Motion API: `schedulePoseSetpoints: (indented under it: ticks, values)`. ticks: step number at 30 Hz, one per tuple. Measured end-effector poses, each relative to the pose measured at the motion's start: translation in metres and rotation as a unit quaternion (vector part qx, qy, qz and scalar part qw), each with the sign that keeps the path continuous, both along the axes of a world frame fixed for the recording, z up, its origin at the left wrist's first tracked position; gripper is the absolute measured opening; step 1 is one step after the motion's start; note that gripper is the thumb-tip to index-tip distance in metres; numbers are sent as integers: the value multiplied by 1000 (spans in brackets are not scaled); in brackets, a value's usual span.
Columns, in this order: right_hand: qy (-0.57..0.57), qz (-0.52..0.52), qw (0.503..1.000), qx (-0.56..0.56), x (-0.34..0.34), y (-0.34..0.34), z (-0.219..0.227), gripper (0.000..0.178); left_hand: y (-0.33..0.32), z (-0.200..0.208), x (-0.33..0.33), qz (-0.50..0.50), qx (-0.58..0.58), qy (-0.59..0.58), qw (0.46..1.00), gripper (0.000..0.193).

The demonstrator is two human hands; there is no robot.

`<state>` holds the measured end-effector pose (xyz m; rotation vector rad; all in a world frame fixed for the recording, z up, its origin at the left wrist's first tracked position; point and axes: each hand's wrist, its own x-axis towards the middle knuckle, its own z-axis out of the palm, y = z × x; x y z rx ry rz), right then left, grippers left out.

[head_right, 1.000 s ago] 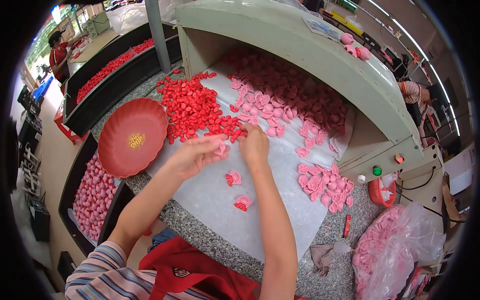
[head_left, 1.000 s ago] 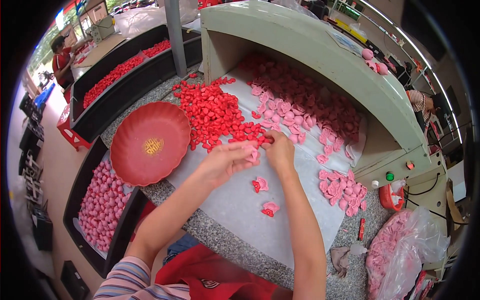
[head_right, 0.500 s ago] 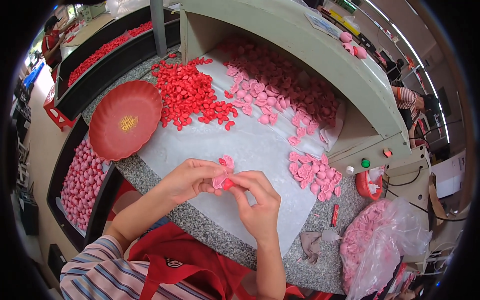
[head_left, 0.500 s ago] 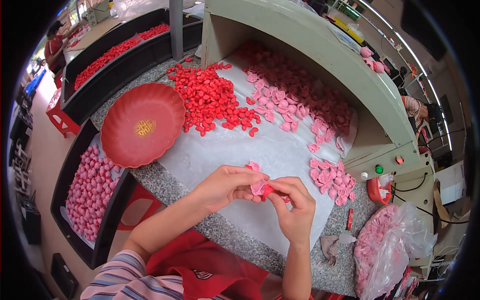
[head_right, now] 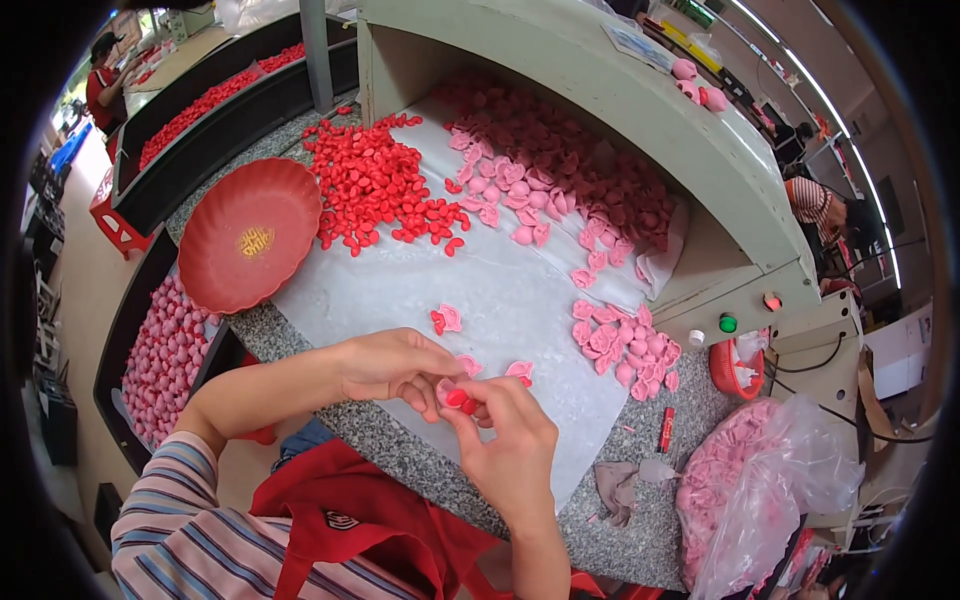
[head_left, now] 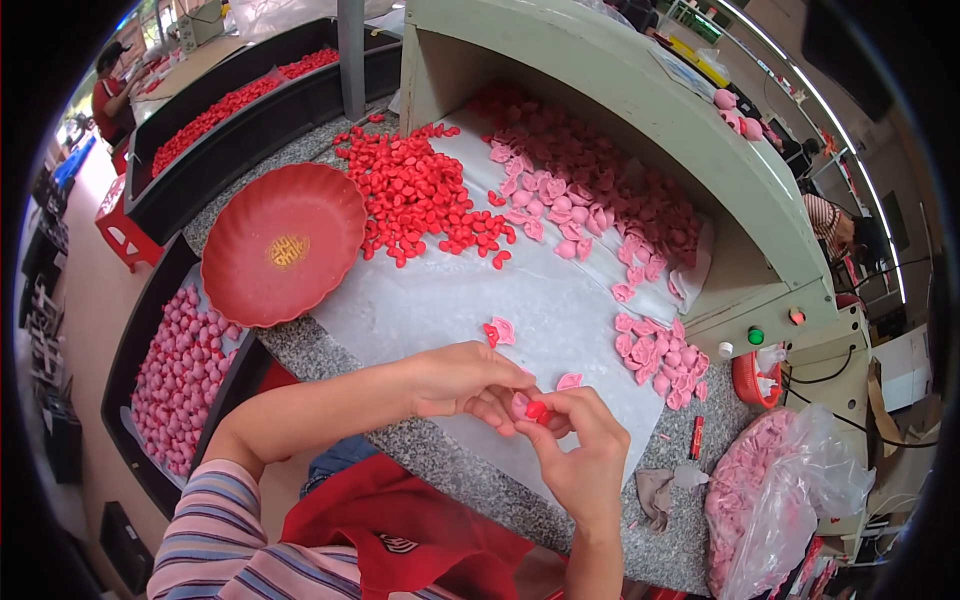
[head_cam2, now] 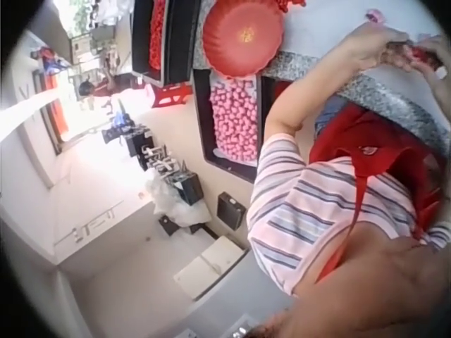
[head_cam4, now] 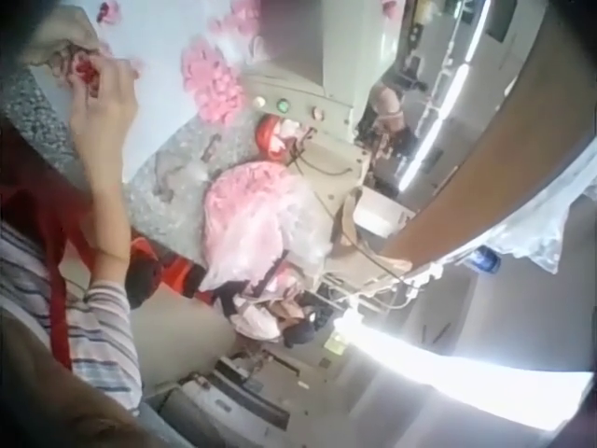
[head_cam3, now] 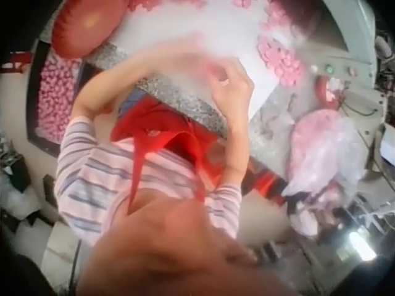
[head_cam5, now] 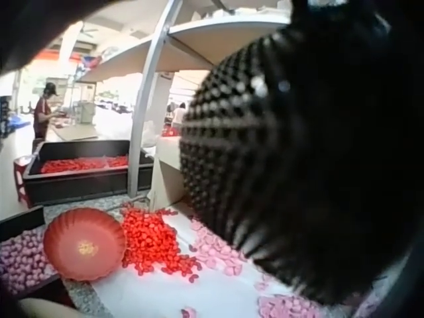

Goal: Assembling and organizing small pink and red plastic components at a factory workbench.

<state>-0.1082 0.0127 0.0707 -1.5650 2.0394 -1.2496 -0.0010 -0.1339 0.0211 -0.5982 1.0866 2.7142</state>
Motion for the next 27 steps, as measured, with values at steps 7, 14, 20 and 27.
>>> schedulePoseSetpoints:
  ticks: [7,14,20,27]
  values:
    - [-155,18,988,3,-12,0,-11,25,22,0,11,139,-186,132,964,28]
    - [-93,-26,995,20,0,7,-7,26,34,3,16,164,-204,86,961,23]
    - [-22,-59,998,-2,10,8,-15,24,39,8,18,160,-236,100,953,18]
    - [42,-44,992,-108,11,3,-24,21,46,12,25,191,-310,141,920,15]
